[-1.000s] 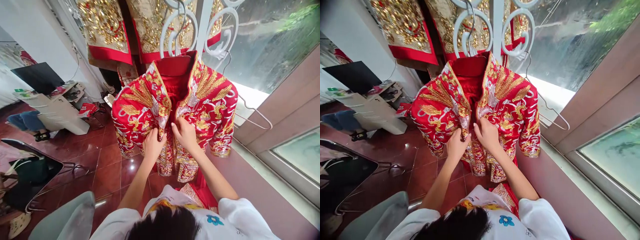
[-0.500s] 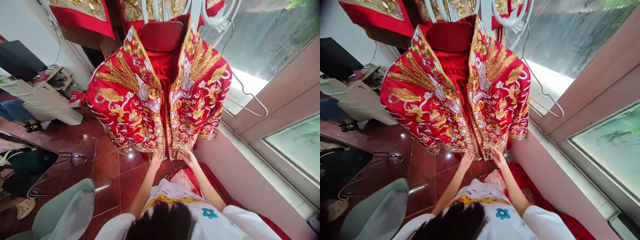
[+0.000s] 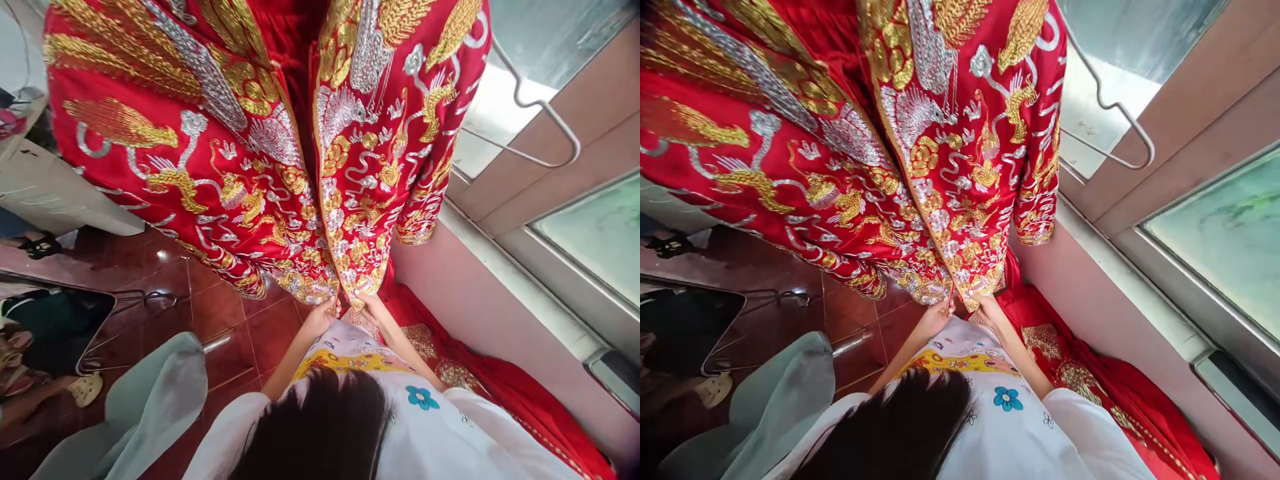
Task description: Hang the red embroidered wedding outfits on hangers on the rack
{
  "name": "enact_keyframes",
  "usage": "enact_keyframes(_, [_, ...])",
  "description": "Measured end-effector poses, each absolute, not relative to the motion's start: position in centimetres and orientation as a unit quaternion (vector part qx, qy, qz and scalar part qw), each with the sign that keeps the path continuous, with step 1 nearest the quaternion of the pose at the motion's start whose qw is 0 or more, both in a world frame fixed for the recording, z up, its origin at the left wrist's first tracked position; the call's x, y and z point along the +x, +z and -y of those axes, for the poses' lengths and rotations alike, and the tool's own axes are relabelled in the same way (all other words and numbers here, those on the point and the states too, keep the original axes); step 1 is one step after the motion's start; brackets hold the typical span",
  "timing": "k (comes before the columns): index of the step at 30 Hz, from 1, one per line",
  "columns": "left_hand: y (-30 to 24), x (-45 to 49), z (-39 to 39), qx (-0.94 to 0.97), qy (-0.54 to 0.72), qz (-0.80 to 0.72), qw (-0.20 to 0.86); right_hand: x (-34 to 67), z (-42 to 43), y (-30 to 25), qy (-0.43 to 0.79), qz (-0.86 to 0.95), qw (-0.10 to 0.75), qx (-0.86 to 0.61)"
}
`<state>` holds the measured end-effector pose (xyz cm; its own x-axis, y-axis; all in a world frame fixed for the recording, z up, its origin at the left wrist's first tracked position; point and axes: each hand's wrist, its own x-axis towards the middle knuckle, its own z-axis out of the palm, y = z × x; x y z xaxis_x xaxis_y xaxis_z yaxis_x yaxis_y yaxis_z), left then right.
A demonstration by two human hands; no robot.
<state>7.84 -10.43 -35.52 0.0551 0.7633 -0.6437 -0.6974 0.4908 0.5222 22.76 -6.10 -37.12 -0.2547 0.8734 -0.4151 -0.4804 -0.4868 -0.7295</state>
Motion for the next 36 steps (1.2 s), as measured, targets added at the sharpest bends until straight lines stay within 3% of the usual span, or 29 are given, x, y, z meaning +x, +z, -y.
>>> enact_keyframes(6, [-32.0, 8.3, 9.6, 0.057, 0.513, -0.434, 0.739, 21.6, 6.9, -33.4, 0.748, 0.234, 0.472, -0.403])
enact_keyframes(14, [-31.4, 9.0, 10.0, 0.032, 0.557, -0.458, 0.692, 20.5, 7.2, -30.8, 0.724, 0.205, 0.515, -0.411])
enact_keyframes(36, [-31.0, 9.5, 9.4, -0.004, 0.538, -0.462, 0.705, 19.0, 8.5, -29.6, 0.692, 0.134, 0.547, -0.452])
